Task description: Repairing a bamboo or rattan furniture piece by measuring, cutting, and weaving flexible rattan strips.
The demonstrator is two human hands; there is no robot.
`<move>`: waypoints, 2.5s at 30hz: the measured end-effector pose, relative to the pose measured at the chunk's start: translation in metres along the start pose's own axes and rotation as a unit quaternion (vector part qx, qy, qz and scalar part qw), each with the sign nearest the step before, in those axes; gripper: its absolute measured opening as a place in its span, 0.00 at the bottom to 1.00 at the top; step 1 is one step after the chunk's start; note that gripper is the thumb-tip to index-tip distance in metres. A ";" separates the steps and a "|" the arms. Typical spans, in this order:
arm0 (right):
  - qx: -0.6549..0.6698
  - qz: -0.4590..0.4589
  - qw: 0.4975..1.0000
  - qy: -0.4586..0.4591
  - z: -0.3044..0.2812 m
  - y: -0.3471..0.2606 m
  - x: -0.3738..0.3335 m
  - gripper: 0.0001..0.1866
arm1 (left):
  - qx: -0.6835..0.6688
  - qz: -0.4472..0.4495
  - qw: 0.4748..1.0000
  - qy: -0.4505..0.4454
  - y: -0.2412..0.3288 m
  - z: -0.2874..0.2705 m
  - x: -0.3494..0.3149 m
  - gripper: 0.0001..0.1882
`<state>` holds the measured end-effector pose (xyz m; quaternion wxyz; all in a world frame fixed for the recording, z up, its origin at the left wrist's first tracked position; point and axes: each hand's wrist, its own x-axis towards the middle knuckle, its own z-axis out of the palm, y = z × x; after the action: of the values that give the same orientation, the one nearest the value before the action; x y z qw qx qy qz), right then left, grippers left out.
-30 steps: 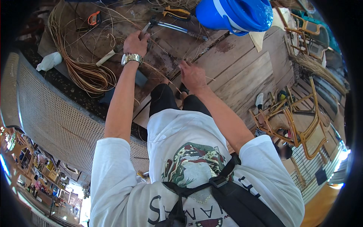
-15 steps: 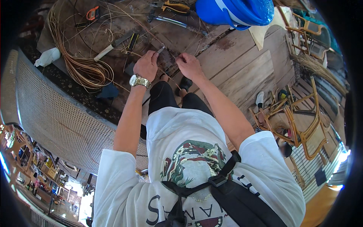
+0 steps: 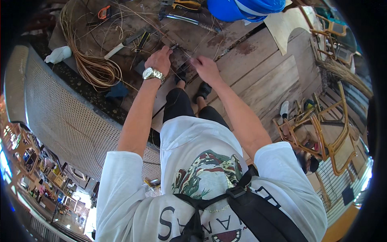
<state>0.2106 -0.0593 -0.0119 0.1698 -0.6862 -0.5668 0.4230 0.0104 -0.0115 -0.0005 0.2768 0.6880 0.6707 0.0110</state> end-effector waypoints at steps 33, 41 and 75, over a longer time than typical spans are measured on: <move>-0.213 0.291 0.925 -0.122 -0.081 0.293 -0.286 0.21 | 0.012 0.017 1.000 0.020 -0.021 0.009 0.004 0.15; -0.354 0.371 0.800 -0.312 -0.168 0.460 -0.498 0.23 | -0.055 -0.045 0.990 0.122 0.015 -0.008 -0.040 0.26; 0.398 0.104 0.902 -0.129 -0.149 0.025 -0.200 0.10 | -0.674 -0.048 0.722 -0.150 0.150 -0.041 -0.075 0.12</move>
<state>0.3421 -0.2145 0.1352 0.3092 -0.5557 -0.2931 0.7139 0.1248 -0.0586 0.1208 0.7643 0.2800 0.4682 0.3438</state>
